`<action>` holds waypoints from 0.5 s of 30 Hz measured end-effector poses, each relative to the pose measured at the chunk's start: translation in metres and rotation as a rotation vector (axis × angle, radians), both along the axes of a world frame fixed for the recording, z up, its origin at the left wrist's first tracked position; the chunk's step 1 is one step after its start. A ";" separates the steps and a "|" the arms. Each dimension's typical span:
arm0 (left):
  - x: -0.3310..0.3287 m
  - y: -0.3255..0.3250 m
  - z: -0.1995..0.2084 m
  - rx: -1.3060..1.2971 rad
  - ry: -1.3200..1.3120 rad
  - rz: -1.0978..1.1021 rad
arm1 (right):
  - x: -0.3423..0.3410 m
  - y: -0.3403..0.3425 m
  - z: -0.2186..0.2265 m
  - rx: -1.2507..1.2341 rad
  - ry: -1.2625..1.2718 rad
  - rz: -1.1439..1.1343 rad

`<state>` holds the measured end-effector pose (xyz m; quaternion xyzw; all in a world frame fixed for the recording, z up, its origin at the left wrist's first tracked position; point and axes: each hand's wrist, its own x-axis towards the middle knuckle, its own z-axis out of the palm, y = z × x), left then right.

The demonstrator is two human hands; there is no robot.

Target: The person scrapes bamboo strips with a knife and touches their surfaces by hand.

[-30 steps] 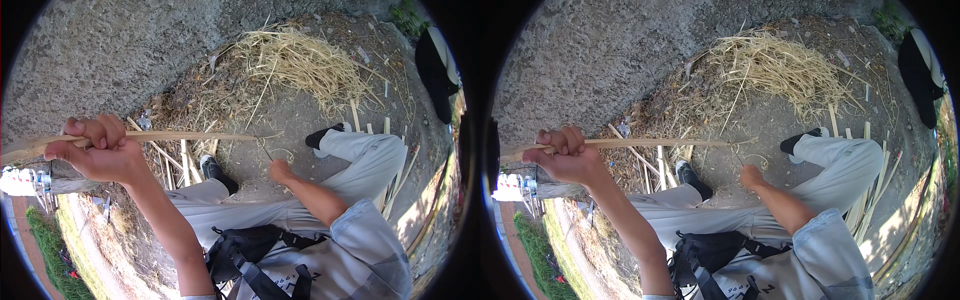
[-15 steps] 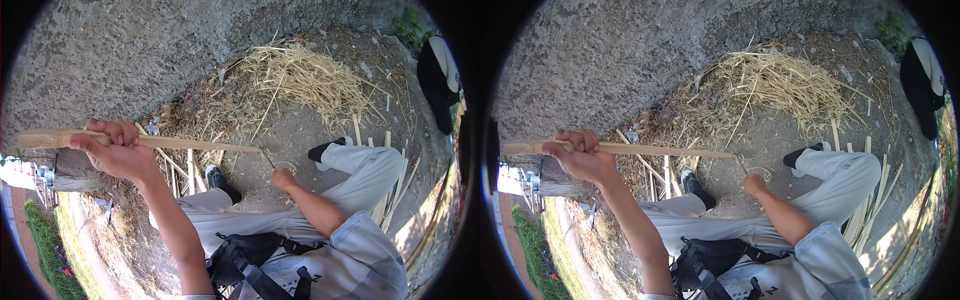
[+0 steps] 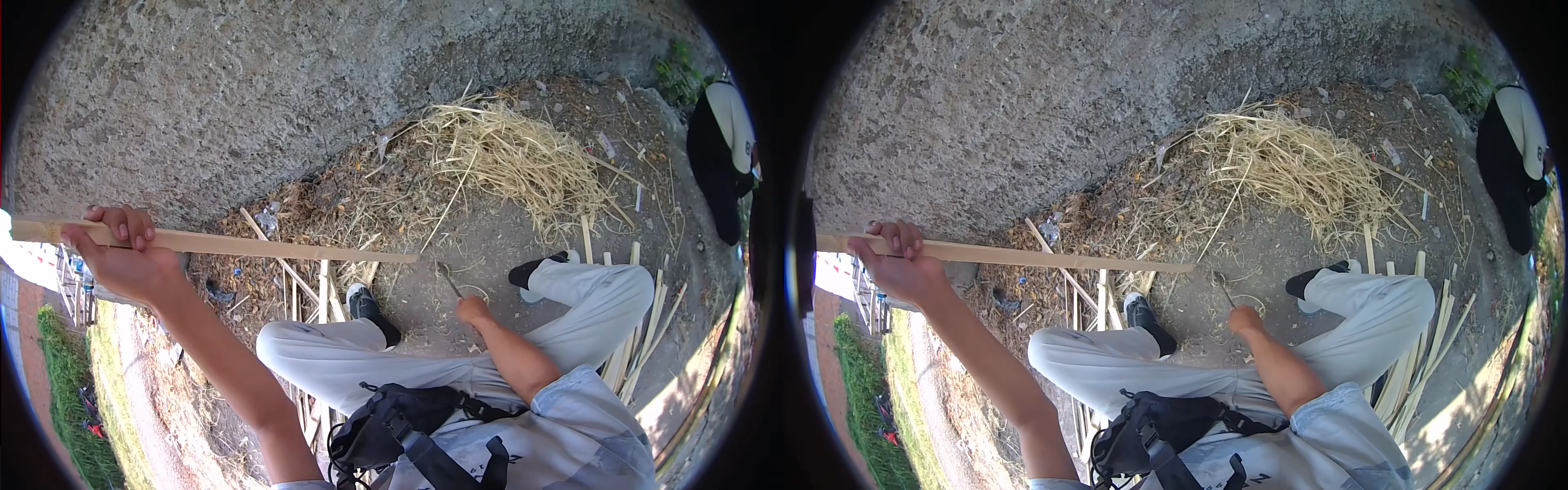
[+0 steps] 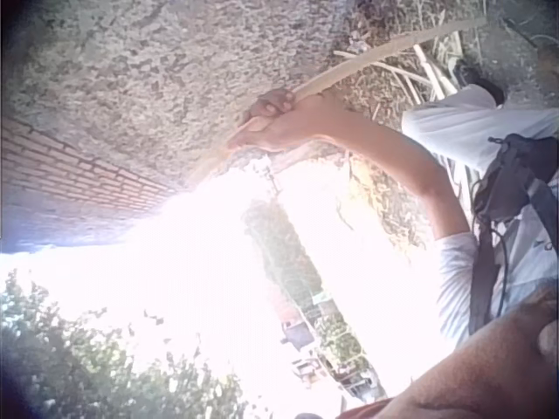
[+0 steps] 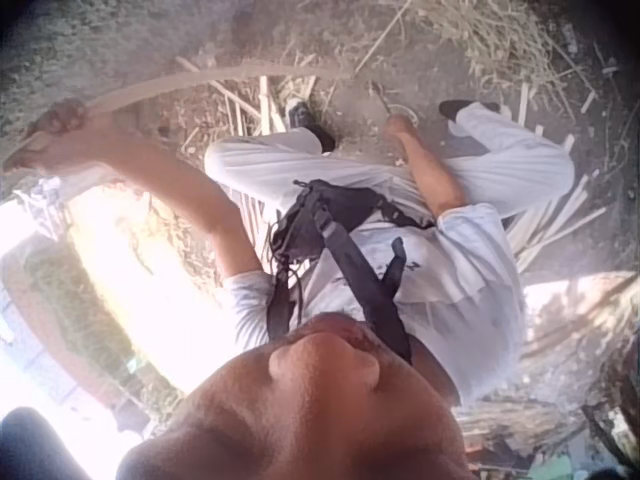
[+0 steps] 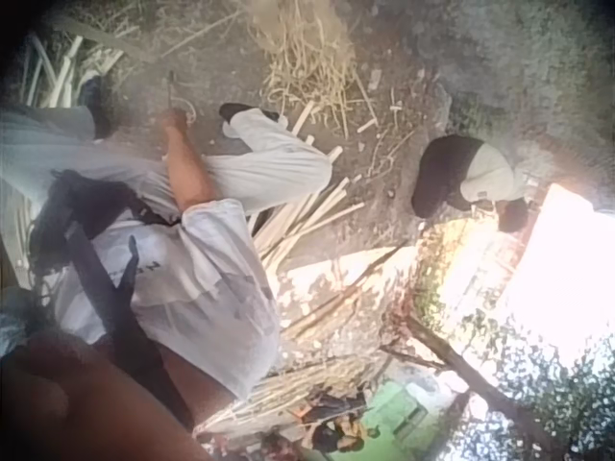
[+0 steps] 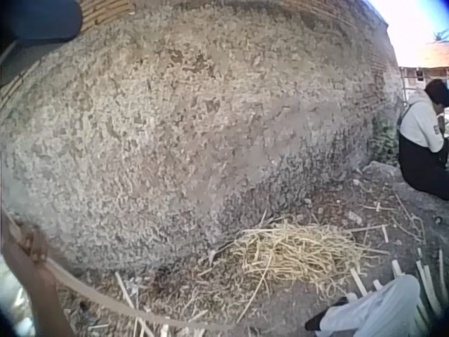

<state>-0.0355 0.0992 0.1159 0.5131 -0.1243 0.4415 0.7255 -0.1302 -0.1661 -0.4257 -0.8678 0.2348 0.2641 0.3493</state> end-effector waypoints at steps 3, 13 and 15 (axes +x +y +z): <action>-0.010 0.011 0.009 -0.030 0.000 0.082 | 0.008 0.007 0.021 0.002 -0.030 0.008; 0.002 -0.008 -0.030 -0.063 0.076 -0.009 | 0.027 0.025 0.142 0.309 -0.567 -0.093; 0.008 -0.021 -0.040 -0.049 0.082 -0.064 | 0.025 0.029 0.176 0.368 -0.700 -0.091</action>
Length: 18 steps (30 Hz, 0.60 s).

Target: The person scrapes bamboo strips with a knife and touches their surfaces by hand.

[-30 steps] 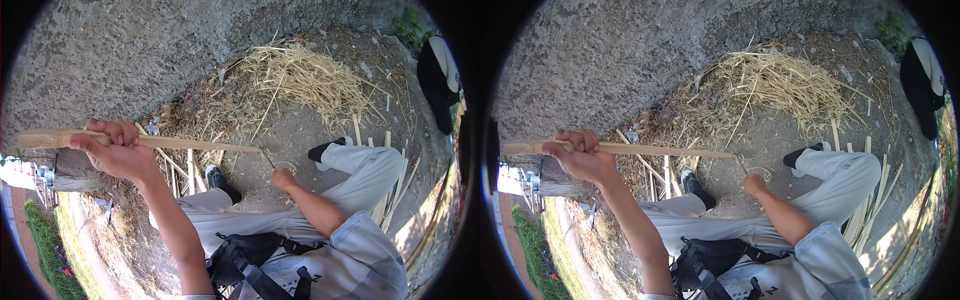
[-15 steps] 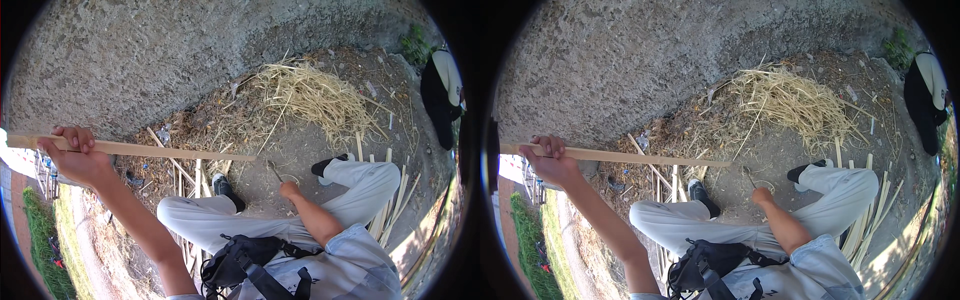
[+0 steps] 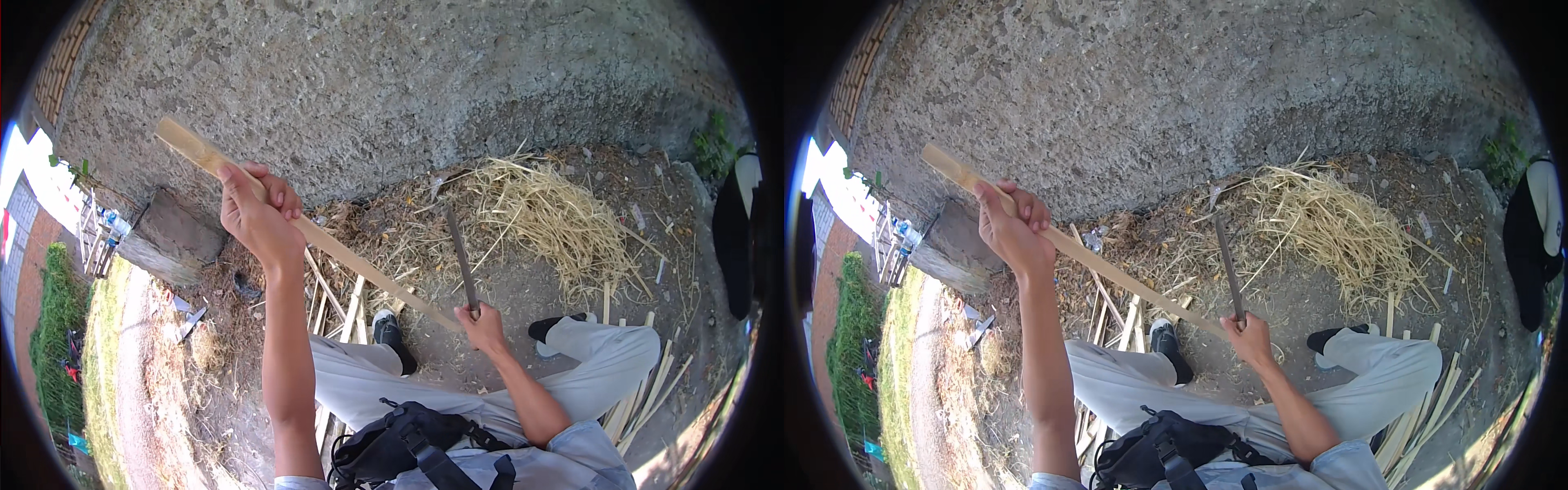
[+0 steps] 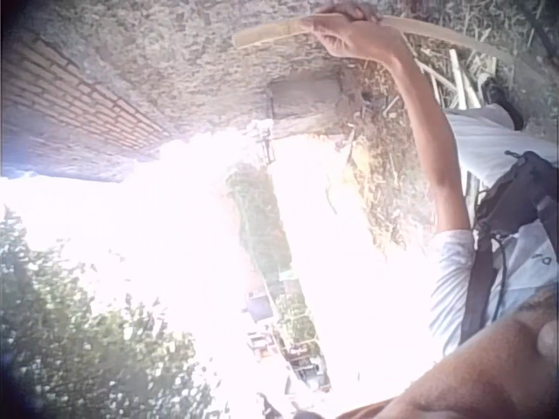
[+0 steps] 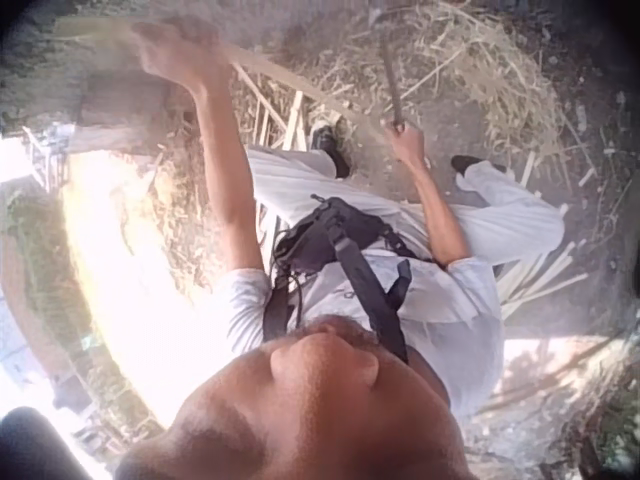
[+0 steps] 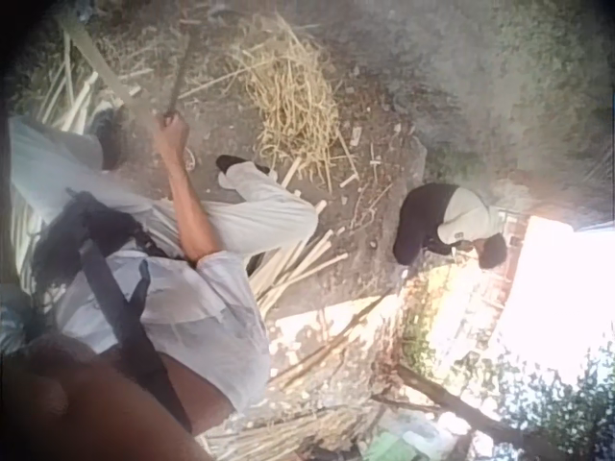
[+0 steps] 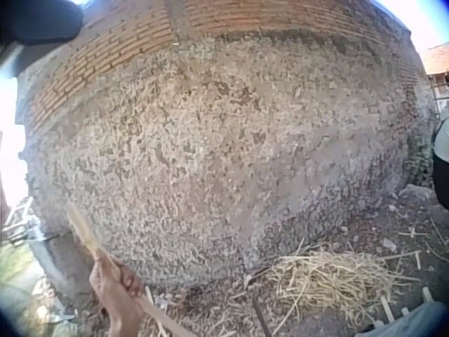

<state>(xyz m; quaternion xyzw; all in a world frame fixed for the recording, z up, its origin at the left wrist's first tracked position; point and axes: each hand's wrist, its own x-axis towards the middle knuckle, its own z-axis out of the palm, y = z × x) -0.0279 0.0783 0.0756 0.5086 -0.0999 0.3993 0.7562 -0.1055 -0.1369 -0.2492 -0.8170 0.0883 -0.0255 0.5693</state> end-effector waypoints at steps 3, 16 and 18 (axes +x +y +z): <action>0.008 -0.017 -0.014 0.036 0.024 -0.120 | 0.000 0.008 0.030 0.123 0.060 0.069; 0.021 -0.018 -0.016 0.015 0.092 -0.413 | 0.013 0.020 0.029 0.085 -0.074 0.265; 0.027 -0.023 -0.010 0.294 0.061 -0.226 | 0.020 0.021 0.040 0.061 -0.110 0.255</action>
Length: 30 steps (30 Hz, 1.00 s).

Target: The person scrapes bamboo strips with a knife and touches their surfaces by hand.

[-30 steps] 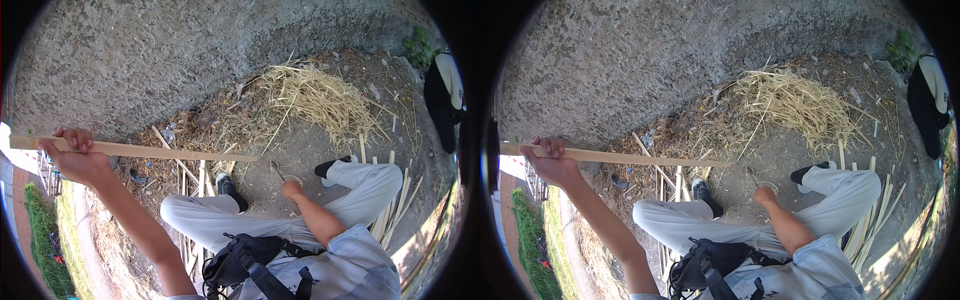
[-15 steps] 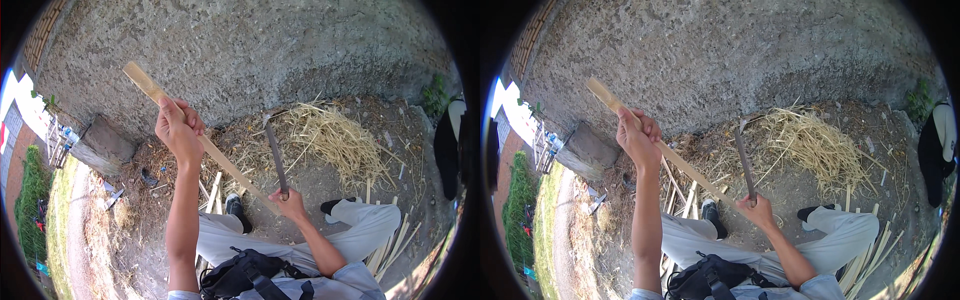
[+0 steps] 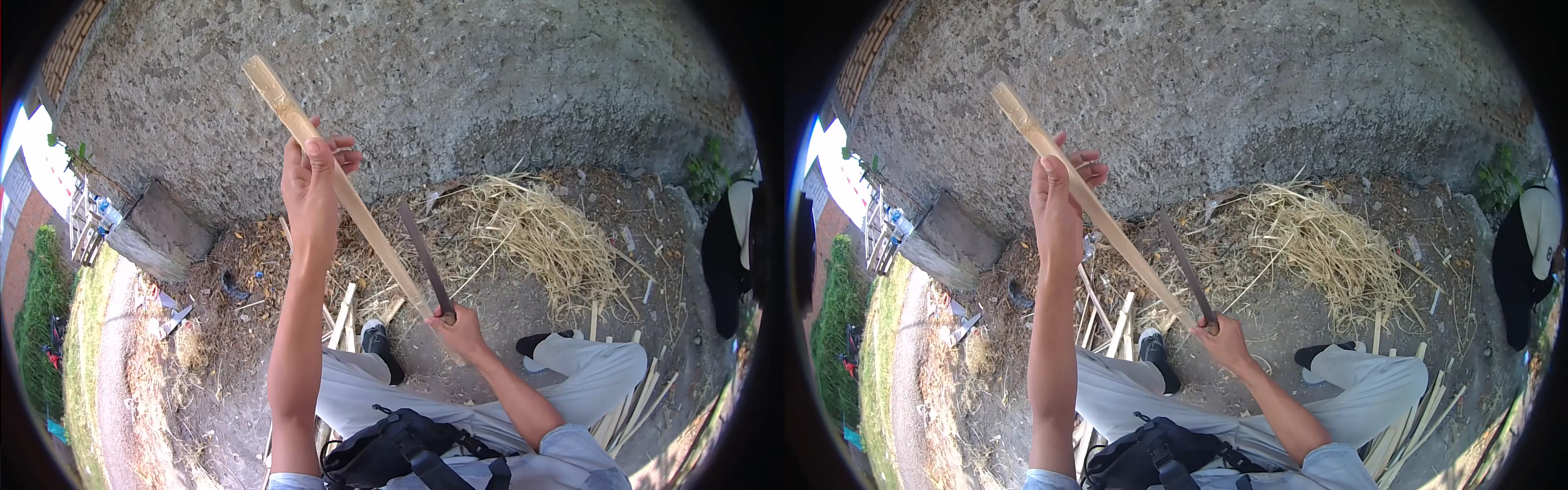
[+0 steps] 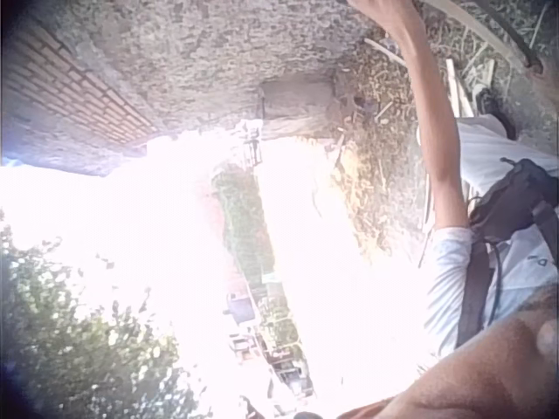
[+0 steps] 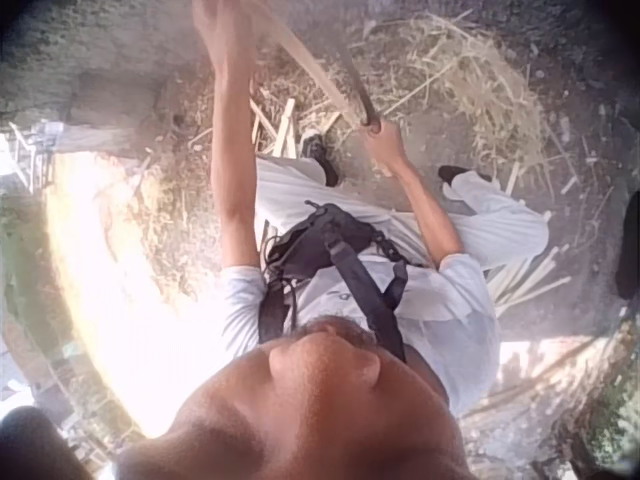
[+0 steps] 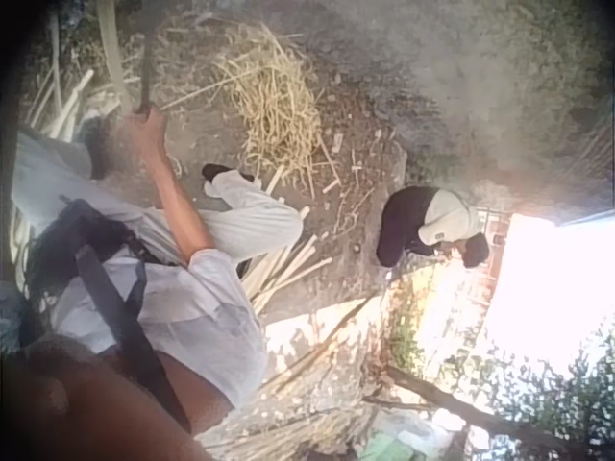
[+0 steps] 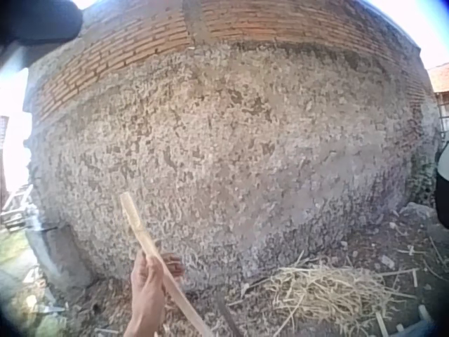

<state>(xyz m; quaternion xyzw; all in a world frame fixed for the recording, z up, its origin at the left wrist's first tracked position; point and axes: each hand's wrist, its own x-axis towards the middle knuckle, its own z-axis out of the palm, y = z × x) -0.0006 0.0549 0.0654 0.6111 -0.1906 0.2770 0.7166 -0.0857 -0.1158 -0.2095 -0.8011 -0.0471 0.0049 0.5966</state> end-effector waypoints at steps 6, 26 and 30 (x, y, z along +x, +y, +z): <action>-0.004 0.026 -0.065 0.338 0.290 -0.076 | 0.028 -0.001 0.026 0.328 0.037 -0.173; -0.024 0.020 -0.345 0.930 0.677 -0.232 | 0.034 -0.127 0.076 0.700 -0.237 -0.522; -0.020 0.009 -0.336 0.644 0.767 -0.157 | 0.025 -0.133 0.073 0.835 -0.273 -0.589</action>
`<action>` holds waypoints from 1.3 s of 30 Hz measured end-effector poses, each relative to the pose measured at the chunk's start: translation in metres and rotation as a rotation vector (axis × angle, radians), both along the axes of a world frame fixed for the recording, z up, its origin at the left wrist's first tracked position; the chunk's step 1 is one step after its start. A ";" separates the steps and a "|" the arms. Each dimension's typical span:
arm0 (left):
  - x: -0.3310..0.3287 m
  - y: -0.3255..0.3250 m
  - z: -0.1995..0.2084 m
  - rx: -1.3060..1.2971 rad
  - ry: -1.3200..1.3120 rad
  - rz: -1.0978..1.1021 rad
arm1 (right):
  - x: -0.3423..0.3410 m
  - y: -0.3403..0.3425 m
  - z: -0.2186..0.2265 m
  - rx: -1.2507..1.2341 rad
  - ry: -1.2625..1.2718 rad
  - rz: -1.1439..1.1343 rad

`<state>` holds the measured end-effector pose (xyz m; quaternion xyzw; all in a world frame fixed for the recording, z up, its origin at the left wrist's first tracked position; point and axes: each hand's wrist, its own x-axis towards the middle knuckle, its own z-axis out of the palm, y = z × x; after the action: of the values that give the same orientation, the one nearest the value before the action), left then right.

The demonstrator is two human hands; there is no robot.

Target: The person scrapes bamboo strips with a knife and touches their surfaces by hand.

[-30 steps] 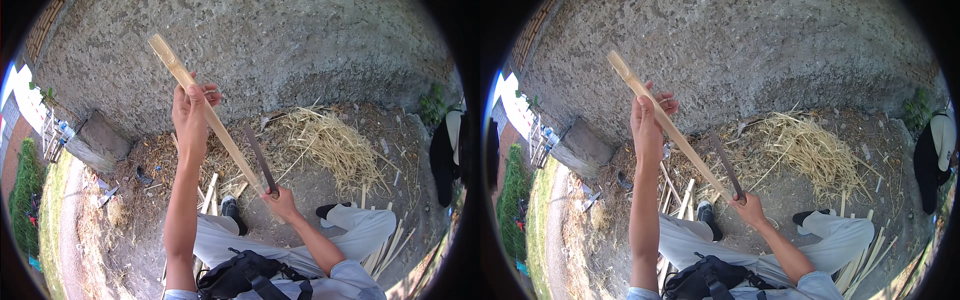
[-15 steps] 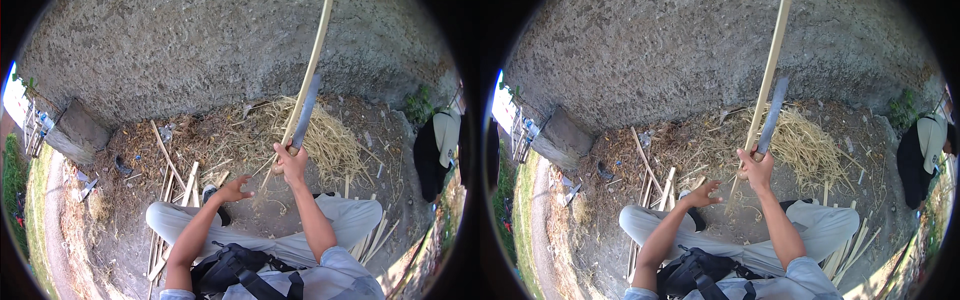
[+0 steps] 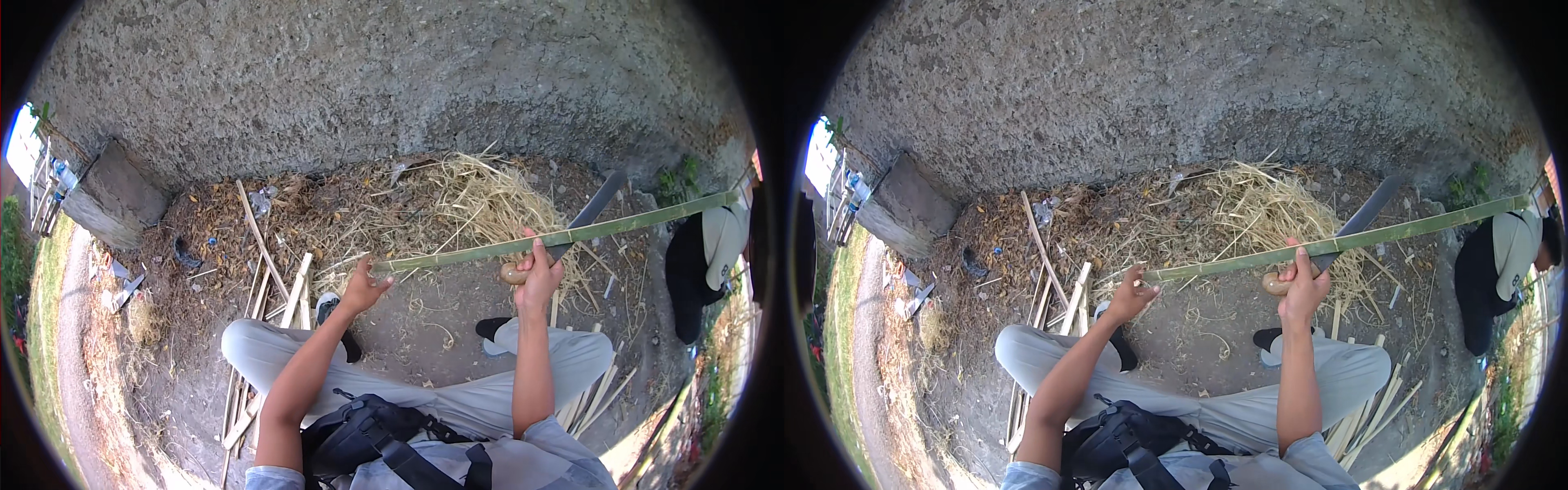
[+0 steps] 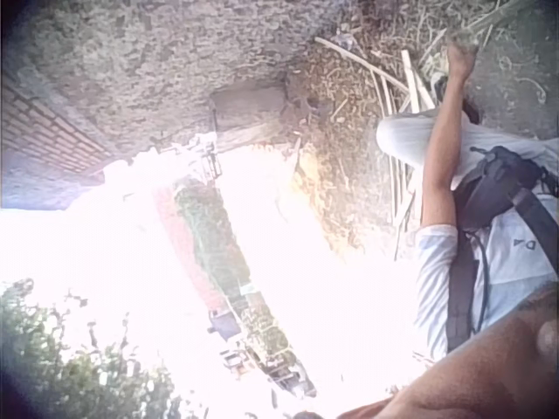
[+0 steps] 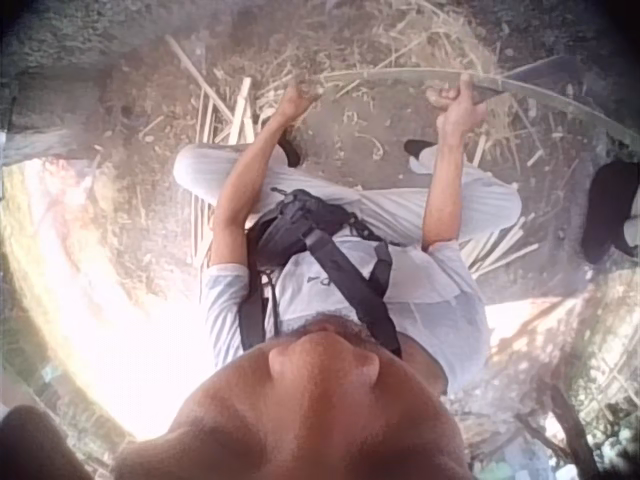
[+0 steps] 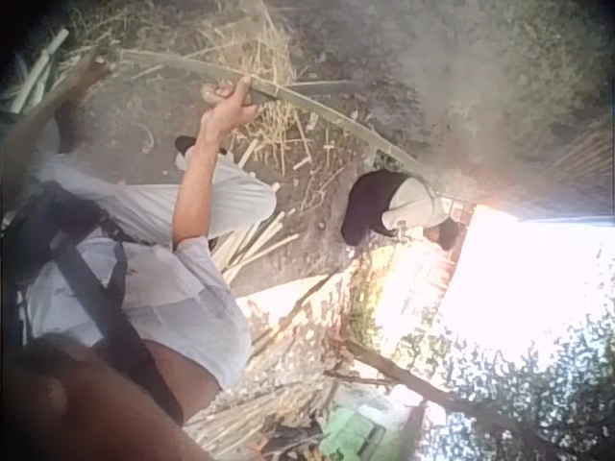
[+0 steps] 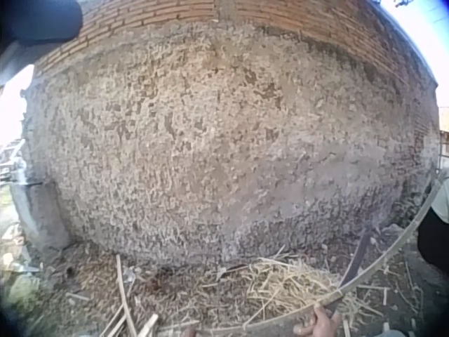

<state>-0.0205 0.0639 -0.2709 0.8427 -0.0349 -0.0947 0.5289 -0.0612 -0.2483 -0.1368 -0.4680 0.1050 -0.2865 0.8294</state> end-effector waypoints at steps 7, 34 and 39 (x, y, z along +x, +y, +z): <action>0.002 -0.003 0.030 -0.922 0.355 0.298 | 0.009 -0.002 -0.042 0.079 0.048 -0.032; 0.005 0.005 0.040 -0.694 0.269 0.504 | 0.001 0.011 -0.115 0.318 0.187 0.037; 0.004 0.002 0.044 -0.635 0.246 0.441 | 0.003 0.005 -0.121 0.344 0.193 0.036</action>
<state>-0.0165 0.0656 -0.2274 0.6070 0.1828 -0.0633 0.7708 -0.0587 -0.2436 -0.2580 -0.3465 0.2229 -0.2034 0.8882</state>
